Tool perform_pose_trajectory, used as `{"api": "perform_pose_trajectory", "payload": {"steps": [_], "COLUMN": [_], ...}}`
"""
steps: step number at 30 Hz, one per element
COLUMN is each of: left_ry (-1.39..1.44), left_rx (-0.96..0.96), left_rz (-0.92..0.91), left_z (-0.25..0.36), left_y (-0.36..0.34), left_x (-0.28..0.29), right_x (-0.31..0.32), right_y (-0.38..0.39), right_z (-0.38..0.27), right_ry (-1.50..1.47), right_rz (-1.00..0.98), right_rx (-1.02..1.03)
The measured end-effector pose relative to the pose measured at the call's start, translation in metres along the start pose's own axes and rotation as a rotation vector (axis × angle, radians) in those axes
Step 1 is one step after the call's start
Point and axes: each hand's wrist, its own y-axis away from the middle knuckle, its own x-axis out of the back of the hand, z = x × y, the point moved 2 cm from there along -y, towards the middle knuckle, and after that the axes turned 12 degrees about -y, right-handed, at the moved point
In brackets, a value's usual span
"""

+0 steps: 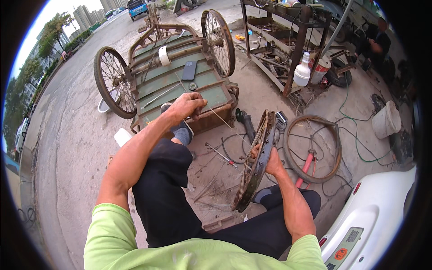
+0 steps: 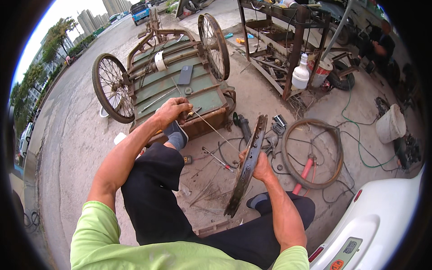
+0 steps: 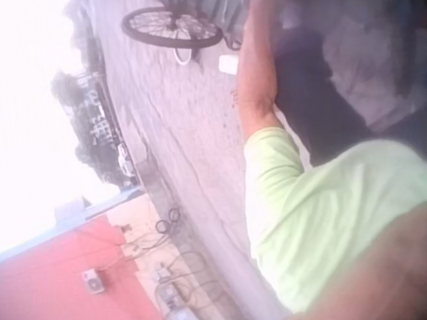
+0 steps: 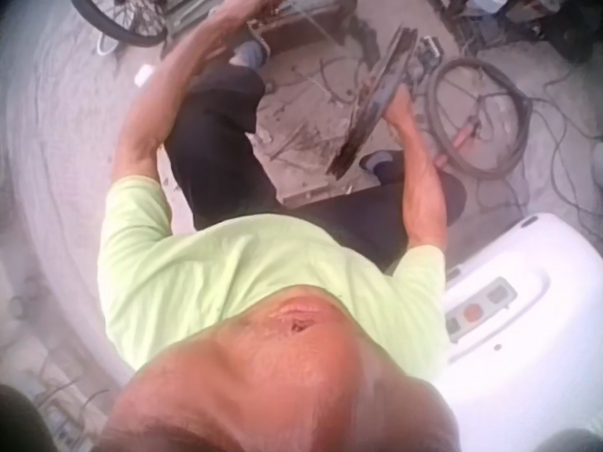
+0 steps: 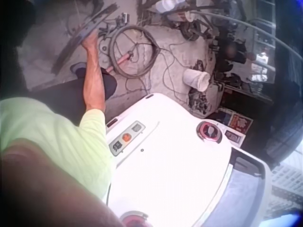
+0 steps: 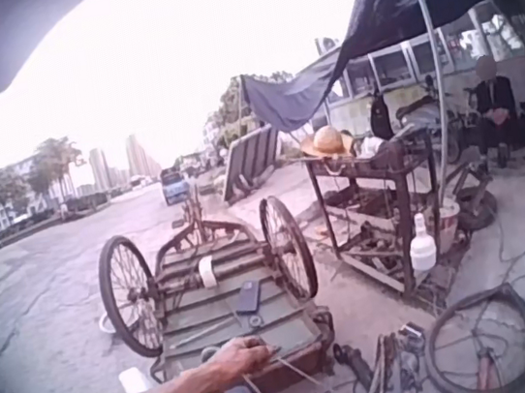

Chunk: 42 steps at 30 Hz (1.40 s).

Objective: The person removes a tire from a bicycle wheel rim, then installs a metal brake shoe onto the rim and secures it with screws. The person repeats this process for a second brake shoe on the same wheel.

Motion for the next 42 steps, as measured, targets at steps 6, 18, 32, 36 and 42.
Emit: {"api": "perform_pose_trajectory", "payload": {"steps": [6,18,32,36,42], "left_ry": [-0.127,0.112,0.124,-0.035,-0.278], "left_rx": [0.035,-0.025,-0.062,-0.088,0.026], "left_rz": [0.077,-0.043,-0.010,0.024,0.071], "left_z": [0.004,-0.004,0.004,0.006,0.016], "left_y": [0.004,-0.001,0.003,0.005,0.007], "left_x": [-0.001,0.002,-0.003,-0.003,0.000], "right_x": [-0.011,-0.005,-0.008,-0.008,-0.014], "right_y": [0.002,0.001,0.003,0.001,0.001], "right_z": [-0.015,-0.008,-0.014,-0.009,-0.016], "right_ry": [0.049,0.085,0.017,0.043,0.047], "right_rz": [-0.027,-0.010,0.018,0.005,0.011], "right_rx": [-0.057,-0.050,-0.051,-0.042,-0.090]}}
